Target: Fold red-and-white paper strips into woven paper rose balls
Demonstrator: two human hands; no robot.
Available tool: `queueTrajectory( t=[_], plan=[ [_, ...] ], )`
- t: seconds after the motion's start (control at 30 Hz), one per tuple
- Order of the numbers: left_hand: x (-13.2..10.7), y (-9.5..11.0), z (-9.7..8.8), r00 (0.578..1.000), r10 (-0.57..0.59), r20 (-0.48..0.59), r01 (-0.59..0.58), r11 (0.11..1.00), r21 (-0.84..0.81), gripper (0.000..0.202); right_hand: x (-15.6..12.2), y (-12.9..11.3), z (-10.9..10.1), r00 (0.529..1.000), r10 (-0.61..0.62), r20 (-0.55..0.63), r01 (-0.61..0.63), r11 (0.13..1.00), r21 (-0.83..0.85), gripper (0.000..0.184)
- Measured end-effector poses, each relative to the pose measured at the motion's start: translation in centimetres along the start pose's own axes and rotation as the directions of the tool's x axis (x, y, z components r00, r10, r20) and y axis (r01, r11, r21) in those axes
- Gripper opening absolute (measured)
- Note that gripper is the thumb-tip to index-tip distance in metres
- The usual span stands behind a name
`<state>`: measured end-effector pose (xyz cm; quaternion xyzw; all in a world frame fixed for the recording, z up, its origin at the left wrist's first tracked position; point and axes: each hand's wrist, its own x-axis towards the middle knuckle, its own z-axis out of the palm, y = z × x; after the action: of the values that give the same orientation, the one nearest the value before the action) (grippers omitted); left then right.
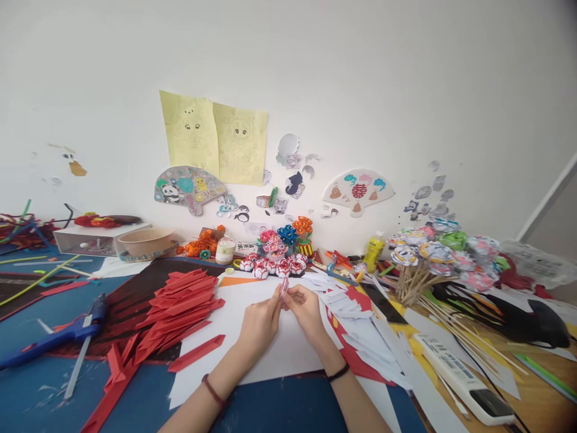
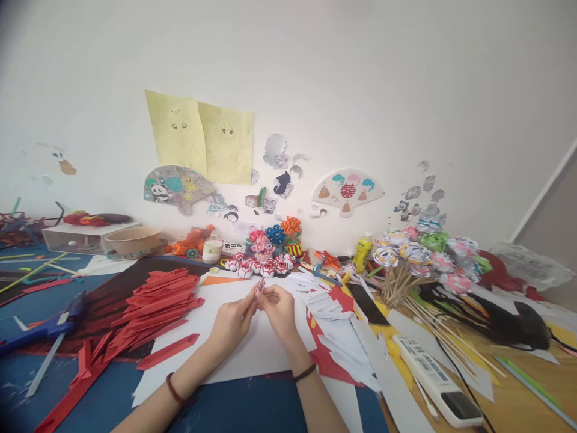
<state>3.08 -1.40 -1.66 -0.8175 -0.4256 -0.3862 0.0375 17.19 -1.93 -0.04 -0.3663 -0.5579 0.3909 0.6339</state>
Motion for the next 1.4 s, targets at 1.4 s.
queueTrajectory(
  t=[1.4],
  plan=[
    [1.0, 0.6, -2.0, 0.989, -0.127, 0.074, 0.133, 0.988, -0.084, 0.029, -0.3, 0.2, 0.8, 0.996, -0.068, -0.066, 0.060, 0.991, -0.121, 0.021]
  ],
)
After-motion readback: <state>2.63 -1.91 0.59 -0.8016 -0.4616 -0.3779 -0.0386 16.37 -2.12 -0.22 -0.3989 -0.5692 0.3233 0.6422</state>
